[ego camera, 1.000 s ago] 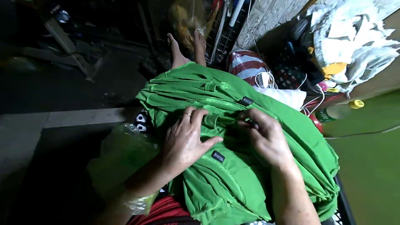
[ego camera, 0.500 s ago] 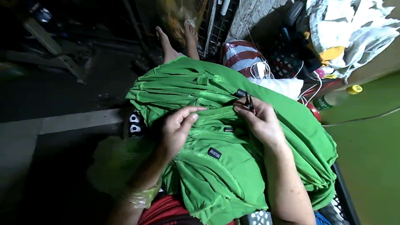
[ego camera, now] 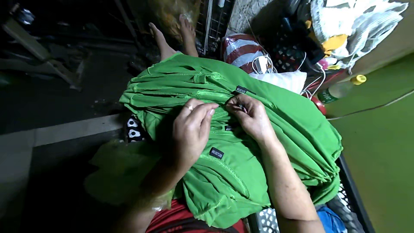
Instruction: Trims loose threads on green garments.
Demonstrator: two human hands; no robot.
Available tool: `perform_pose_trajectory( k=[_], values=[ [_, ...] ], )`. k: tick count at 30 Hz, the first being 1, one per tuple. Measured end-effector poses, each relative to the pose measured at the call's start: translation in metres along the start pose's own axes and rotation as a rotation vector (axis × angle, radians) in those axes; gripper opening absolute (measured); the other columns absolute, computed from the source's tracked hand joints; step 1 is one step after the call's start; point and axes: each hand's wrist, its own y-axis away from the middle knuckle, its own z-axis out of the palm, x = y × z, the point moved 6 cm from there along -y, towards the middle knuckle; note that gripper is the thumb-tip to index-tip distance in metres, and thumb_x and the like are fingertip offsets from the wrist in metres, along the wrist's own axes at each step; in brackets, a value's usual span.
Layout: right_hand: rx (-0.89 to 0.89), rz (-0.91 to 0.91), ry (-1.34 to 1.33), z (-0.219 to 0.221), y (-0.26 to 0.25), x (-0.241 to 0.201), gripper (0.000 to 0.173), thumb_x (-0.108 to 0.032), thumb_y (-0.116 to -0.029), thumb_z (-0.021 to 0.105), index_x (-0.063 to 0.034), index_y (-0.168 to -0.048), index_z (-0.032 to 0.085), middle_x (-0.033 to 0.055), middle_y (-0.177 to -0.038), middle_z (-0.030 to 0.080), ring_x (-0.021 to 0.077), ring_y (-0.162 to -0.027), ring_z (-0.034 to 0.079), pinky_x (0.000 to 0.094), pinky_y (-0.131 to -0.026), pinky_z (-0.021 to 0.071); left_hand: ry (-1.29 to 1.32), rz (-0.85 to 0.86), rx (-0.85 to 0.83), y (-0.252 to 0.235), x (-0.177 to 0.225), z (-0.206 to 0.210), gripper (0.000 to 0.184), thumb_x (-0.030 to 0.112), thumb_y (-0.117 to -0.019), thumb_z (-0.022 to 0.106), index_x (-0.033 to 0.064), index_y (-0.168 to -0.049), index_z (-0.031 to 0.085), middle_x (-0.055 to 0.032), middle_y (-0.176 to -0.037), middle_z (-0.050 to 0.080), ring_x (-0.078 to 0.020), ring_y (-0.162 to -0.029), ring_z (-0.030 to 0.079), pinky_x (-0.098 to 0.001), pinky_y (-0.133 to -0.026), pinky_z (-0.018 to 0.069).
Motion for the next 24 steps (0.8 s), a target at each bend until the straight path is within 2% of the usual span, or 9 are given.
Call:
perform_pose_trajectory(
  k=[2,4,7,10,15,17,20,22,24],
  values=[
    [-0.007,-0.003,0.004,0.0,0.0,0.0,0.014,-0.004,-0.0988,0.054,0.0002,-0.096,0.067,0.001,-0.081,0.063,-0.0024,-0.072,0.055,0.0153,-0.068,0.0447,-0.039,-0.03,-0.093,-0.005,-0.006,0.019,0.026,0.022,-0.1005,0.064,0.0034,-0.116,0.074,-0.0154,-0.102,0.063,-0.0193,-0.08,0.062,-0.0296,-0.07,0.0528],
    [-0.013,0.018,-0.01,-0.001,0.0,0.0,0.015,-0.004,-0.0994,0.053,0.0003,-0.097,0.067,0.0006,-0.081,0.062,-0.0029,-0.072,0.054,0.0151,-0.067,0.0437,-0.053,-0.035,-0.105,-0.008,-0.011,0.028,0.02,0.023,-0.0956,0.071,0.0083,-0.108,0.077,-0.0133,-0.099,0.062,-0.0201,-0.078,0.06,-0.032,-0.067,0.0498],
    [-0.001,0.047,-0.026,-0.001,0.0,0.001,0.014,-0.005,-0.1004,0.054,-0.0009,-0.097,0.067,-0.0015,-0.08,0.061,-0.0042,-0.071,0.053,0.0143,-0.067,0.0434,0.067,-0.095,-0.088,-0.011,-0.02,0.024,0.013,0.017,-0.097,0.069,0.0086,-0.101,0.078,-0.0049,-0.093,0.065,-0.007,-0.075,0.058,-0.0205,-0.067,0.0475],
    [0.05,0.053,-0.011,-0.002,-0.001,0.003,0.014,-0.005,-0.0999,0.055,-0.0008,-0.098,0.068,-0.0002,-0.081,0.062,-0.0027,-0.071,0.054,0.016,-0.067,0.0447,0.244,-0.222,-0.087,-0.008,-0.032,0.016,0.016,0.016,-0.1014,0.063,0.0032,-0.103,0.072,-0.0034,-0.094,0.071,-0.0032,-0.081,0.068,-0.0197,-0.077,0.0576],
    [0.17,-0.013,0.039,-0.002,0.002,0.004,0.007,-0.006,-0.0955,0.063,-0.0014,-0.097,0.069,0.0019,-0.082,0.065,-0.0007,-0.069,0.055,0.0158,-0.065,0.0447,0.387,-0.266,0.012,0.004,-0.039,0.009,0.014,0.015,-0.1052,0.056,0.0023,-0.103,0.062,0.0014,-0.09,0.072,-0.0016,-0.078,0.071,-0.0194,-0.075,0.0603],
    [0.193,-0.042,0.016,-0.002,0.003,0.004,0.005,-0.005,-0.0945,0.066,-0.0009,-0.096,0.068,0.0017,-0.082,0.064,-0.0015,-0.069,0.054,0.0141,-0.064,0.0436,0.333,-0.221,0.01,0.006,-0.038,0.006,0.016,0.014,-0.1032,0.059,0.0003,-0.104,0.067,-0.0016,-0.094,0.071,-0.0022,-0.082,0.07,-0.0192,-0.078,0.0602],
    [0.197,-0.047,0.012,-0.001,0.004,0.003,0.006,-0.006,-0.0939,0.067,-0.001,-0.097,0.067,0.0017,-0.083,0.064,-0.0015,-0.07,0.054,0.014,-0.065,0.0442,0.122,-0.076,-0.014,0.008,-0.031,0.009,0.019,0.018,-0.0981,0.068,0.0024,-0.104,0.077,-0.008,-0.101,0.069,-0.0051,-0.087,0.066,-0.0171,-0.08,0.0547],
    [0.198,-0.04,0.024,-0.001,0.003,0.003,0.005,-0.005,-0.0936,0.066,-0.0011,-0.097,0.067,0.0019,-0.082,0.064,-0.001,-0.069,0.054,0.0143,-0.064,0.0437,-0.011,-0.024,-0.021,0.007,-0.022,0.014,0.023,0.024,-0.0923,0.075,0.0029,-0.102,0.077,-0.0115,-0.098,0.068,-0.0117,-0.082,0.066,-0.0212,-0.075,0.0552],
    [0.199,-0.043,0.024,-0.001,0.004,0.002,0.006,-0.005,-0.0931,0.067,0.0,-0.097,0.067,0.0026,-0.082,0.064,-0.0009,-0.069,0.054,0.0142,-0.064,0.0438,-0.107,-0.018,-0.047,0.004,-0.015,0.021,0.022,0.023,-0.0903,0.077,0.003,-0.099,0.077,-0.0138,-0.096,0.067,-0.0195,-0.079,0.065,-0.0298,-0.072,0.0547]
  ],
)
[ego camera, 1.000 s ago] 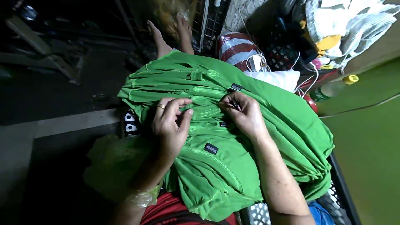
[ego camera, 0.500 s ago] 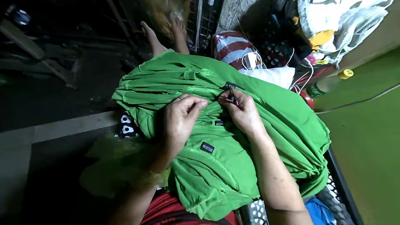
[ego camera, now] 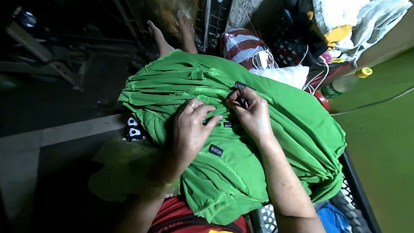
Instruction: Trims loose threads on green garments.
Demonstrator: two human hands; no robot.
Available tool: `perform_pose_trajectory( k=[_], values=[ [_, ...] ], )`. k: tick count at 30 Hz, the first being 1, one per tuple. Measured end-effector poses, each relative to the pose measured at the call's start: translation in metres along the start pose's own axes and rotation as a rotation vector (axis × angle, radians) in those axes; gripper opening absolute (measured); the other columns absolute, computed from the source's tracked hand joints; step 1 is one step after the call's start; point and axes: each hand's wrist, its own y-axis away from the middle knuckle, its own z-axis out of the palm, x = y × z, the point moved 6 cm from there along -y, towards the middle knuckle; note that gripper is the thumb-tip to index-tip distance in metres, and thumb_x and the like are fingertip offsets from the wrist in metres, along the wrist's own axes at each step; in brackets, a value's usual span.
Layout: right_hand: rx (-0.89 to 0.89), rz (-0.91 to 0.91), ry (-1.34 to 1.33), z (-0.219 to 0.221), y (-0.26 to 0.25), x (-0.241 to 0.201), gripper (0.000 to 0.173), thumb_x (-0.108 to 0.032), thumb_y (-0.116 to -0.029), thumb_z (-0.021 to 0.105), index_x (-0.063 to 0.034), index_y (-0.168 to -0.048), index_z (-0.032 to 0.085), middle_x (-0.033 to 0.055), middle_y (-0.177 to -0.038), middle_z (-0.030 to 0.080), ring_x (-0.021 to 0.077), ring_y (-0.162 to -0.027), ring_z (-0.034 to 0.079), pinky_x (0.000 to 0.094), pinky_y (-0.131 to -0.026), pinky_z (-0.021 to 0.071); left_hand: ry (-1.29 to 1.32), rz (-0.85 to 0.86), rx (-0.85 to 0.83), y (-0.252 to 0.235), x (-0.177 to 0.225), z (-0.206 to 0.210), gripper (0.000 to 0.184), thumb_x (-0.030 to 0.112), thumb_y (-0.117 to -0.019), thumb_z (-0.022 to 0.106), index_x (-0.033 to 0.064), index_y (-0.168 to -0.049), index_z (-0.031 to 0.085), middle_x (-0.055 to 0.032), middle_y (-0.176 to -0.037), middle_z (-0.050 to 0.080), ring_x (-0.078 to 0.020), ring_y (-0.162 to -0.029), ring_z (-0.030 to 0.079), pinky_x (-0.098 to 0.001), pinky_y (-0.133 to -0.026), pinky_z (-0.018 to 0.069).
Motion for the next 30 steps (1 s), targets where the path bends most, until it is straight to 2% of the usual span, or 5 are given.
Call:
perform_pose_trajectory(
  k=[6,10,19,23,30],
  values=[
    [0.002,-0.04,0.007,0.0,0.003,-0.003,0.008,-0.003,-0.0924,0.067,0.0016,-0.099,0.067,0.0059,-0.085,0.067,0.0017,-0.073,0.059,0.016,-0.068,0.0476,0.035,-0.092,-0.176,-0.013,-0.007,-0.001,0.014,0.016,-0.096,0.07,0.0048,-0.092,0.077,-0.0098,-0.091,0.067,-0.0166,-0.075,0.063,-0.0324,-0.069,0.0521],
    [0.001,-0.097,-0.003,0.0,0.005,-0.004,0.009,-0.001,-0.0922,0.066,0.0036,-0.099,0.067,0.0099,-0.087,0.068,0.0062,-0.077,0.064,0.019,-0.072,0.0523,0.053,-0.111,-0.279,-0.013,-0.011,-0.007,0.018,0.015,-0.1019,0.062,-0.0005,-0.099,0.071,-0.0156,-0.098,0.066,-0.0253,-0.081,0.065,-0.0426,-0.075,0.0542],
    [-0.096,0.045,-0.155,-0.007,0.001,0.004,0.012,-0.003,-0.09,0.072,-0.0021,-0.101,0.067,-0.0011,-0.089,0.065,-0.0035,-0.076,0.059,0.0126,-0.071,0.0493,0.509,-0.237,-0.203,-0.004,-0.034,-0.012,0.023,0.019,-0.1104,0.042,0.0035,-0.107,0.058,0.0004,-0.094,0.068,-0.0021,-0.083,0.067,-0.0207,-0.08,0.0566],
    [-0.095,0.064,-0.175,-0.007,0.001,0.005,0.012,-0.003,-0.09,0.072,-0.0027,-0.1,0.066,-0.0019,-0.087,0.064,-0.0036,-0.074,0.057,0.0122,-0.069,0.0484,0.686,-0.283,-0.102,0.001,-0.04,-0.013,0.004,0.011,-0.1053,0.052,0.0095,-0.104,0.056,0.0058,-0.095,0.07,-0.0012,-0.082,0.068,-0.0201,-0.078,0.0582],
    [-0.103,0.053,-0.178,-0.007,0.0,0.005,0.011,-0.003,-0.0902,0.072,-0.0034,-0.1,0.066,-0.0025,-0.089,0.065,-0.0042,-0.076,0.059,0.0122,-0.071,0.0493,0.181,-0.006,-0.112,0.002,-0.015,-0.017,0.022,0.004,-0.0971,0.055,0.0025,-0.103,0.076,-0.0091,-0.106,0.07,-0.0038,-0.084,0.065,-0.0162,-0.077,0.0539]
  ],
)
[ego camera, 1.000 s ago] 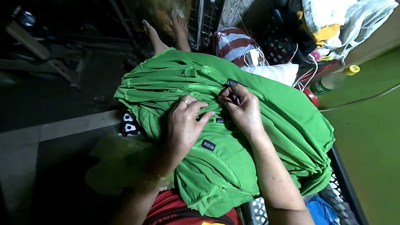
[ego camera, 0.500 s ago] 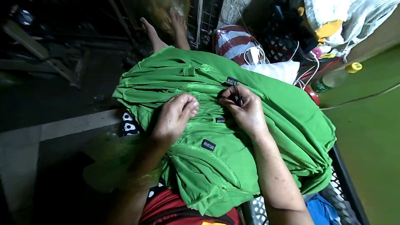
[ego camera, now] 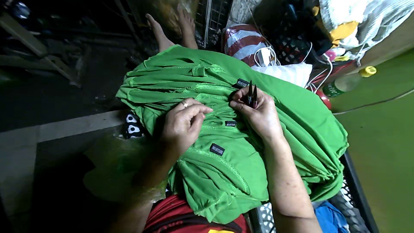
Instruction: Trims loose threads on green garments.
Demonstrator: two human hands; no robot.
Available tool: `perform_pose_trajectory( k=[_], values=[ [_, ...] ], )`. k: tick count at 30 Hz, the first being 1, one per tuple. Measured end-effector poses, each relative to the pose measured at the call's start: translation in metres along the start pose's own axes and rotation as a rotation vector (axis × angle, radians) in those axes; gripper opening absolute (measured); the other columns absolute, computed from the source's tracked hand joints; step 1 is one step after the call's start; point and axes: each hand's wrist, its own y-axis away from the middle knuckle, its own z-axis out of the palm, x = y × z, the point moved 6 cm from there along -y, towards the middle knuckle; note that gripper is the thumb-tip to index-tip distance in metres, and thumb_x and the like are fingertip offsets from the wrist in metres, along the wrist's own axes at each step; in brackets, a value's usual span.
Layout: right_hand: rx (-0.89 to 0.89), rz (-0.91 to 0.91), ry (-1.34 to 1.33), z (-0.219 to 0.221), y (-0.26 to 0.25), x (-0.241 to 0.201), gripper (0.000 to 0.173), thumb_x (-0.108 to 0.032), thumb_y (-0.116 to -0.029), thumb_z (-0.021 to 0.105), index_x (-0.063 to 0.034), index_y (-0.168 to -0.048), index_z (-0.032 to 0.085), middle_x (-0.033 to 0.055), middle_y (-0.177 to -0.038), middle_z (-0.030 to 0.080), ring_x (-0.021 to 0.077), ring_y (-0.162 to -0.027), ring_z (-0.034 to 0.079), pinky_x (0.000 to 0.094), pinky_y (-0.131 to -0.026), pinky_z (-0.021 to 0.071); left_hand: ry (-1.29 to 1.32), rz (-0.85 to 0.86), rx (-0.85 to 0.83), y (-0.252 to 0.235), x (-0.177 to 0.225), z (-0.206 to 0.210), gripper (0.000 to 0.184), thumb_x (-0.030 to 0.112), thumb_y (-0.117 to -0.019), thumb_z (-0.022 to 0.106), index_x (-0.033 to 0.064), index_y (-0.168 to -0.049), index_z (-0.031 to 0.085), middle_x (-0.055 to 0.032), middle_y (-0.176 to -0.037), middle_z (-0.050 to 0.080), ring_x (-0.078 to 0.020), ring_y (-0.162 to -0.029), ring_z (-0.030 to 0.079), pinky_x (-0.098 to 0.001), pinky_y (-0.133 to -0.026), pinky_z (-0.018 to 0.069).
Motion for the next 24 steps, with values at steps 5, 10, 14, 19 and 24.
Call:
perform_pose_trajectory(
  k=[5,10,14,19,24],
  values=[
    [0.002,0.001,-0.001,0.001,0.0,0.0,0.012,-0.003,-0.0901,0.072,-0.003,-0.1,0.066,-0.0023,-0.088,0.065,-0.004,-0.075,0.059,0.0123,-0.07,0.0495,-0.119,0.162,0.03,-0.004,0.006,0.016,0.011,0.011,-0.0938,0.071,0.0047,-0.098,0.078,-0.0113,-0.092,0.066,-0.0126,-0.078,0.064,-0.0187,-0.072,0.0525],
    [0.037,-0.034,-0.002,0.002,0.0,0.0,0.01,0.0,-0.0892,0.071,-0.001,-0.097,0.066,-0.0002,-0.087,0.065,-0.0033,-0.075,0.059,0.0122,-0.07,0.0495,-0.211,0.124,-0.081,-0.006,0.008,0.022,0.014,0.01,-0.1003,0.06,-0.0002,-0.098,0.07,-0.0178,-0.095,0.062,-0.031,-0.082,0.064,-0.0433,-0.075,0.0544],
    [0.028,-0.06,0.108,0.004,0.007,-0.009,0.01,0.002,-0.0916,0.067,0.0002,-0.101,0.065,0.006,-0.088,0.064,0.0027,-0.073,0.058,0.0161,-0.067,0.049,-0.053,-0.036,-0.183,-0.006,-0.001,0.011,0.02,0.013,-0.1058,0.049,0.0001,-0.102,0.064,-0.0139,-0.102,0.061,-0.0231,-0.087,0.06,-0.04,-0.077,0.0512],
    [0.026,-0.218,0.197,0.005,0.009,-0.017,0.015,0.008,-0.0882,0.064,0.0044,-0.102,0.068,0.0133,-0.097,0.066,0.0118,-0.083,0.062,0.0227,-0.076,0.0516,0.248,-0.19,-0.151,-0.003,-0.017,0.001,0.02,0.016,-0.108,0.041,0.0034,-0.107,0.057,-0.0026,-0.097,0.064,-0.0053,-0.086,0.064,-0.0232,-0.08,0.0553],
    [-0.033,-0.338,0.205,0.007,0.013,-0.025,0.019,0.013,-0.084,0.06,0.0048,-0.099,0.068,0.0128,-0.097,0.065,0.0111,-0.083,0.06,0.0212,-0.076,0.0512,0.502,-0.258,-0.062,0.001,-0.021,-0.007,0.008,0.01,-0.1045,0.047,0.0108,-0.105,0.054,0.0063,-0.092,0.065,0.0002,-0.075,0.063,-0.0159,-0.07,0.0547]
  ],
)
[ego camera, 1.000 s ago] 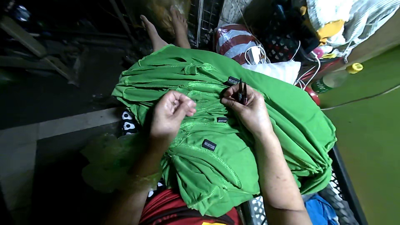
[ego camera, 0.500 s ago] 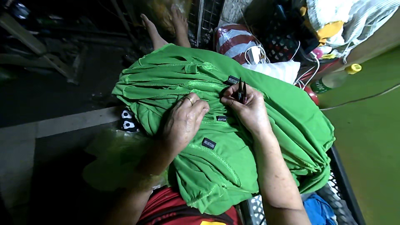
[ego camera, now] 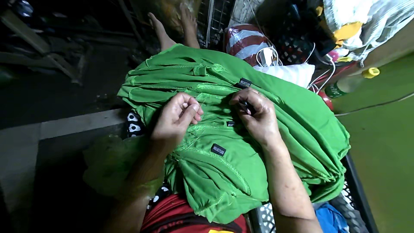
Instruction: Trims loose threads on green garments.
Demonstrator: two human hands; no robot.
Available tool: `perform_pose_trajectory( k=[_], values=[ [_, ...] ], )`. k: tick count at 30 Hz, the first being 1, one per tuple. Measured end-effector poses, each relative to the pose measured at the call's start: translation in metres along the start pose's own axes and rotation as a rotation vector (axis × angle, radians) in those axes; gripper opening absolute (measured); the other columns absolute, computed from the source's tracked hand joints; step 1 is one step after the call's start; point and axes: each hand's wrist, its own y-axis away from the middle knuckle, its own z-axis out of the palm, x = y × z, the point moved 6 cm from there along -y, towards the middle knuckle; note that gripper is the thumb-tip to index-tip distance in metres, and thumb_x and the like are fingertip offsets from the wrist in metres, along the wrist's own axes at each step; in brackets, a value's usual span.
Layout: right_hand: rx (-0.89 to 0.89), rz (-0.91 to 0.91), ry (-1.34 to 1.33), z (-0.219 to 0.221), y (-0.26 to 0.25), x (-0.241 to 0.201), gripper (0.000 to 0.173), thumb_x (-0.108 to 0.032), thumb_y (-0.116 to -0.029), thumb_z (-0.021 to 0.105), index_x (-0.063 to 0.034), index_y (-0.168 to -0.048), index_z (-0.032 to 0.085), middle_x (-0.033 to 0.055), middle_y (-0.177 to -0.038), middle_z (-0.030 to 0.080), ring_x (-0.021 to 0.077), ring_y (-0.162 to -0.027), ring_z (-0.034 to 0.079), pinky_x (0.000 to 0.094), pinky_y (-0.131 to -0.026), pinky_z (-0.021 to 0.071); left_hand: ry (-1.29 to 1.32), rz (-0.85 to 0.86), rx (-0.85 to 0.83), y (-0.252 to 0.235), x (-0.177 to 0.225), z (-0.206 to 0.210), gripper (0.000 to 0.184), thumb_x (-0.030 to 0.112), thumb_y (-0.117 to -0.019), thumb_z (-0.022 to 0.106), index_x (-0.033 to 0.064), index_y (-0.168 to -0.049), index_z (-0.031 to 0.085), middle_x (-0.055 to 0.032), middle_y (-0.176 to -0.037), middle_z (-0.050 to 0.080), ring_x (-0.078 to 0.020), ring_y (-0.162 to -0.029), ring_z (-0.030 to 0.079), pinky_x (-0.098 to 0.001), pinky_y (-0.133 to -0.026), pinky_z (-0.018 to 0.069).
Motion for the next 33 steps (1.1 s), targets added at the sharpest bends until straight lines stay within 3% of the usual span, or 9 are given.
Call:
perform_pose_trajectory(
  k=[3,5,7,10,13,20,23,29,33],
  values=[
    [-0.022,0.086,-0.06,-0.002,0.004,0.003,0.019,0.013,-0.0862,0.06,0.0039,-0.102,0.066,0.0089,-0.089,0.064,0.0054,-0.071,0.055,0.0159,-0.065,0.0471,0.021,0.027,0.017,0.002,0.005,-0.002,0.011,0.004,-0.1004,0.052,0.011,-0.108,0.056,0.0073,-0.09,0.066,0.0007,-0.074,0.065,-0.0153,-0.068,0.0564],
    [-0.036,0.15,-0.114,-0.002,0.005,0.006,0.02,0.012,-0.0877,0.059,0.0023,-0.104,0.065,0.0062,-0.086,0.064,0.003,-0.066,0.053,0.0139,-0.059,0.0441,-0.155,0.095,0.057,0.004,0.008,0.002,0.018,0.005,-0.0993,0.054,0.0037,-0.112,0.067,0.0023,-0.093,0.068,-0.0005,-0.076,0.065,-0.0164,-0.071,0.0562],
    [-0.038,0.203,-0.152,-0.002,0.005,0.009,0.021,0.012,-0.0878,0.058,0.0,-0.103,0.063,0.0044,-0.085,0.064,0.0032,-0.063,0.053,0.0145,-0.055,0.0426,-0.397,0.168,0.092,0.004,0.012,0.01,0.024,0.006,-0.098,0.053,0.0052,-0.106,0.075,-0.003,-0.096,0.069,-0.0032,-0.081,0.065,-0.0179,-0.075,0.0551],
    [-0.029,0.256,-0.188,-0.003,0.003,0.014,0.02,0.011,-0.088,0.06,-0.0009,-0.104,0.064,0.0034,-0.089,0.066,0.0019,-0.07,0.057,0.0144,-0.06,0.0466,-0.602,0.305,0.107,0.001,0.024,0.024,0.021,0.006,-0.0935,0.057,0.0027,-0.1,0.077,-0.0103,-0.093,0.067,-0.0097,-0.074,0.059,-0.0192,-0.068,0.049],
    [-0.004,0.23,-0.231,0.0,-0.003,0.024,0.017,0.007,-0.0886,0.061,0.001,-0.104,0.067,0.0006,-0.094,0.069,-0.0026,-0.083,0.061,0.0134,-0.074,0.05,-0.664,0.368,0.093,-0.006,0.02,0.034,0.014,0.011,-0.0952,0.068,0.0019,-0.1,0.076,-0.0128,-0.092,0.066,-0.0156,-0.074,0.062,-0.023,-0.069,0.0524],
    [-0.02,0.282,-0.162,0.002,0.0,0.017,0.019,0.009,-0.0901,0.061,-0.0002,-0.106,0.065,0.0039,-0.091,0.067,0.001,-0.071,0.056,0.0146,-0.063,0.0458,-0.802,0.251,-0.023,-0.011,0.016,0.046,0.015,0.007,-0.1018,0.057,-0.0041,-0.099,0.066,-0.0227,-0.098,0.063,-0.0388,-0.089,0.066,-0.05,-0.079,0.0551],
    [-0.023,0.278,-0.152,0.0,0.001,0.016,0.018,0.008,-0.0909,0.062,-0.0005,-0.106,0.066,0.0041,-0.089,0.066,0.0017,-0.069,0.055,0.0146,-0.062,0.0455,-0.64,0.101,-0.101,-0.009,0.014,0.031,0.016,0.008,-0.1067,0.049,-0.0042,-0.108,0.06,-0.0235,-0.112,0.062,-0.0355,-0.097,0.066,-0.0506,-0.085,0.0545],
    [-0.112,0.225,-0.136,0.001,0.001,0.014,0.02,0.007,-0.0901,0.059,-0.0001,-0.108,0.066,0.0052,-0.094,0.067,0.0027,-0.073,0.057,0.016,-0.064,0.0466,-0.556,0.087,-0.043,-0.004,0.009,0.023,0.015,0.008,-0.107,0.047,-0.003,-0.11,0.057,-0.018,-0.102,0.065,-0.0257,-0.088,0.067,-0.0414,-0.081,0.057],
    [-0.269,0.188,-0.131,0.003,0.004,0.007,0.038,-0.009,-0.083,0.06,-0.0035,-0.121,0.059,0.0036,-0.098,0.067,0.0047,-0.075,0.062,0.0205,-0.061,0.0525,-0.401,0.101,0.078,-0.003,0.0,0.017,0.019,0.016,-0.1065,0.05,0.001,-0.109,0.061,-0.011,-0.101,0.065,-0.0133,-0.088,0.066,-0.0294,-0.081,0.056]
  ],
)
